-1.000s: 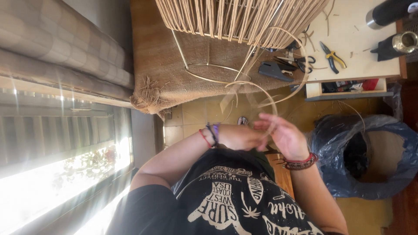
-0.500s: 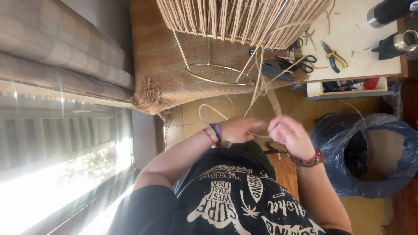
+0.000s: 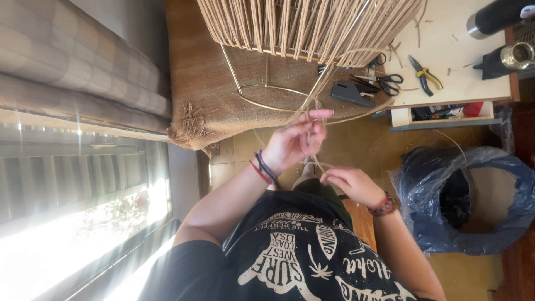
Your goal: Weaving material through a frame to create a lampshade
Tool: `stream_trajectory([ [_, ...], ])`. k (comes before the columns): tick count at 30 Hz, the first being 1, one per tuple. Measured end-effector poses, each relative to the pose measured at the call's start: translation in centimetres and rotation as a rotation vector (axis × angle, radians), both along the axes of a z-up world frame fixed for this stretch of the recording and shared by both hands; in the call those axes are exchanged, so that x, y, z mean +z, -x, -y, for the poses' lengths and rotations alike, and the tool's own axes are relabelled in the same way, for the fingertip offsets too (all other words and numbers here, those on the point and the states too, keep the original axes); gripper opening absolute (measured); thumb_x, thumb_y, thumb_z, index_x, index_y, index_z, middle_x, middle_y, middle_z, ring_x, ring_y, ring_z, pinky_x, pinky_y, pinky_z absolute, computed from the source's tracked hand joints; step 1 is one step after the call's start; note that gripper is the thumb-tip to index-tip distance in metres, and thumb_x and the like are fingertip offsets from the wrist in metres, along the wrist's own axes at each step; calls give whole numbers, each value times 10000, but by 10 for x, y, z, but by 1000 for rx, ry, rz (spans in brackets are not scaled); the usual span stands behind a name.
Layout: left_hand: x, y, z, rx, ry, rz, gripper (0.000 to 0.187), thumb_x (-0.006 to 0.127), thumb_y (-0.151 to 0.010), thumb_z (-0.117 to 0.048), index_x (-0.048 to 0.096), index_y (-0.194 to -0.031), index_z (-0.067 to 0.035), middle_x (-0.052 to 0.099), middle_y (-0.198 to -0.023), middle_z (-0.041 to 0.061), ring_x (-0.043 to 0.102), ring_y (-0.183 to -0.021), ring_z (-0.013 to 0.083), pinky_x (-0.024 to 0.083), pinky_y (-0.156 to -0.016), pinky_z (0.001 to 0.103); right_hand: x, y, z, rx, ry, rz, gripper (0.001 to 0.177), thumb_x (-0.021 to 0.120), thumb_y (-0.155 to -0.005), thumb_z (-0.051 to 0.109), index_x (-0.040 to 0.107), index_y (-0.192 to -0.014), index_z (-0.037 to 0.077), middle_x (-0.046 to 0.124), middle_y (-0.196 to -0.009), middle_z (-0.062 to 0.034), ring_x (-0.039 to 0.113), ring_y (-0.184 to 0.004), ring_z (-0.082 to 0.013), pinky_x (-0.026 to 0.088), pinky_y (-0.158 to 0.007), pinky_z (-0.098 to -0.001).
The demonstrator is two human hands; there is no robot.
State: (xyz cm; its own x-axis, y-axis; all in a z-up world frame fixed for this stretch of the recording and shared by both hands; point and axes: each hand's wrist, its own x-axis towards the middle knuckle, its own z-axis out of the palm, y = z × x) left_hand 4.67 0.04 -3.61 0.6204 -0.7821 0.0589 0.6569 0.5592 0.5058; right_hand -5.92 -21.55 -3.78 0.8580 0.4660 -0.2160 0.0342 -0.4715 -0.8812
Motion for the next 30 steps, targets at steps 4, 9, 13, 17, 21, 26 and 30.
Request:
stream_trajectory([
  [4, -49, 9, -3, -574, -427, 743, 300, 486, -1038, -265, 585, -1314, -201, 699, -793, 72, 673, -630, 224, 538, -572, 265, -11, -14, -2, -257, -446, -166, 430, 471, -1044, 310, 639, -1319, 26, 765, -1004, -178, 742, -906, -314, 584, -831, -488],
  [9, 5, -3, 7, -269, -545, 1011, 593, 596, -865, 25, 490, -1447, -3, 615, -1316, 334, 572, -1250, 538, 453, -1078, 649, -12, 6, 9, -254, -426, -135, 273, 491, -1048, 178, 722, -1070, 35, 694, -769, -8, 641, -701, -87, 512, -580, -250],
  [13, -5, 28, 23, 99, 151, 125, 533, 441, -1012, -114, 445, -1539, -34, 681, -1271, 158, 712, -1117, 185, 594, -989, 301, -10, -5, 2, 111, 85, -1, 228, 589, -999, 178, 634, -1052, -38, 591, -1165, -309, 654, -980, -488, 541, -798, -597],
  [17, -142, 53, 17, -458, -1019, 1589, 274, 587, -947, -204, 750, -1133, -324, 782, -1015, -23, 751, -997, 172, 602, -917, 329, -33, -24, 16, -292, -1295, -201, 625, 400, -977, 284, 373, -1506, -47, 375, -581, 17, 386, -461, -98, 331, -459, -264],
  [21, -20, 10, 10, -263, -640, 989, 637, 541, -932, 26, 420, -1549, -75, 543, -1449, 277, 554, -1326, 449, 465, -1123, 594, -47, 0, 27, -326, -699, -53, 438, 357, -1103, 240, 617, -1199, -99, 444, -537, 35, 468, -481, -49, 329, -464, -191],
  [26, -65, 12, 22, -267, -143, 898, 190, 511, -1065, -79, 619, -1219, -104, 630, -1112, 17, 596, -908, 129, 559, -798, 268, -22, -14, 21, -155, 68, 3, 847, 205, -986, 673, 663, -1272, 20, 625, -1403, -214, 629, -1272, -340, 469, -1113, -449],
  [30, -20, 18, 3, -263, -273, 882, 333, 518, -1015, -15, 539, -1342, -73, 567, -1273, 133, 550, -1097, 273, 517, -919, 401, -24, -11, 26, -383, -979, -229, 705, 220, -1104, 455, 404, -1413, -151, 363, -530, -28, 410, -430, -161, 367, -417, -277],
])
